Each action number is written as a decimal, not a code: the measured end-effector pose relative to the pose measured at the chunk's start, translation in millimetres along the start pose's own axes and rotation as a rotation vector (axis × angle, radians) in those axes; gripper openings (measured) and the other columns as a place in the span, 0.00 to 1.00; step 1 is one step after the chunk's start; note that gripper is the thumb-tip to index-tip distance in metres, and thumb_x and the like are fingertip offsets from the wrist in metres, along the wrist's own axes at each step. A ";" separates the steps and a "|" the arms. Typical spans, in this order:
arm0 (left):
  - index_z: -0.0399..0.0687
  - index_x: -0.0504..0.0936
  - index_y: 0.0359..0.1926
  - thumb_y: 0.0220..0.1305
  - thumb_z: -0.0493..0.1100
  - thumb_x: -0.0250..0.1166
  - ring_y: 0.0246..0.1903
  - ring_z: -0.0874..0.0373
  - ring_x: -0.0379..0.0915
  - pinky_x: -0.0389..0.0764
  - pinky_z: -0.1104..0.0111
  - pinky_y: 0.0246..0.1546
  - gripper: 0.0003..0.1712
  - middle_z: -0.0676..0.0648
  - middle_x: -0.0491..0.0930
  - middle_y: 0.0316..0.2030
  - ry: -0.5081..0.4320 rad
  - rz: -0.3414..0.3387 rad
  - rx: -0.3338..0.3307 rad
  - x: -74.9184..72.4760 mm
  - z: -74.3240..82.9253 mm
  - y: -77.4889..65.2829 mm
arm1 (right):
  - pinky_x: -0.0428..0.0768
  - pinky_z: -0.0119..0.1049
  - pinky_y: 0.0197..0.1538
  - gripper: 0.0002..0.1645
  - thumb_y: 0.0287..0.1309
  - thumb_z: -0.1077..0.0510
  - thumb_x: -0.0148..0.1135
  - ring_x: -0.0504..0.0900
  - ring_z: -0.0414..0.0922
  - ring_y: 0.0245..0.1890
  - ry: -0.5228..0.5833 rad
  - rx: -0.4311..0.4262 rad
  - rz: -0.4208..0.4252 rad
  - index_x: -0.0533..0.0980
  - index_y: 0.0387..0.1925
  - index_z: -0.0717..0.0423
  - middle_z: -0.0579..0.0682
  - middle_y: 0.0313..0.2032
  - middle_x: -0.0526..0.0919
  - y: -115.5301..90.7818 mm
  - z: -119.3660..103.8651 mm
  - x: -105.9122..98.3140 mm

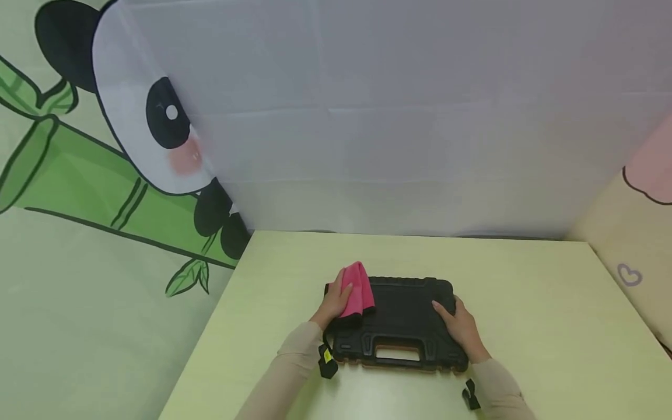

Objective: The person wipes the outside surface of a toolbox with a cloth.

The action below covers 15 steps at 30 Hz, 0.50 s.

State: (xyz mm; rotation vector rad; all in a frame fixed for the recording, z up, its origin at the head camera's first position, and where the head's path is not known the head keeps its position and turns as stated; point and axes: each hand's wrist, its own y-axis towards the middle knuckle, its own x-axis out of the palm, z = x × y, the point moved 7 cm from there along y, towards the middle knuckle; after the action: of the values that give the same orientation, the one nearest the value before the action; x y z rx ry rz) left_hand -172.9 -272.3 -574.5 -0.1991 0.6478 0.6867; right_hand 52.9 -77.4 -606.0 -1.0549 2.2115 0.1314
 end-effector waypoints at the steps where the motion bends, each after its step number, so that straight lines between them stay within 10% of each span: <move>1: 0.37 0.46 0.70 0.70 0.54 0.42 0.65 0.40 0.55 0.59 0.50 0.64 0.36 0.33 0.57 0.66 0.030 0.019 0.041 3.5 -8.4 6.2 | 0.59 0.59 0.63 0.50 0.64 0.37 0.43 0.56 0.69 0.63 0.004 -0.004 -0.004 0.44 0.66 0.75 0.76 0.63 0.54 -0.8 0.3 0.6; 9: 0.41 0.49 0.69 0.70 0.51 0.45 0.67 0.35 0.47 0.63 0.46 0.60 0.33 0.29 0.46 0.68 0.277 0.072 -0.133 8.0 7.5 -0.9 | 0.59 0.60 0.63 0.49 0.64 0.39 0.43 0.56 0.69 0.63 0.027 -0.018 0.002 0.44 0.66 0.76 0.77 0.63 0.54 -3.5 -3.4 -2.8; 15: 0.46 0.50 0.71 0.68 0.53 0.46 0.68 0.39 0.46 0.67 0.50 0.58 0.35 0.33 0.45 0.69 0.486 0.113 -0.134 11.9 23.9 -18.4 | 0.58 0.59 0.64 0.50 0.65 0.38 0.42 0.55 0.69 0.64 0.026 -0.003 -0.012 0.42 0.66 0.76 0.76 0.63 0.53 0.2 -4.1 -1.1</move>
State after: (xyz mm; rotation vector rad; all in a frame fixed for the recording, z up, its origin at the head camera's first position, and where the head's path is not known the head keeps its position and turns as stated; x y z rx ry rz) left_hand -142.3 -271.2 -563.7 -0.4653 1.0846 0.7987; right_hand 51.0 -78.0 -602.2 -1.0770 2.2284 0.1159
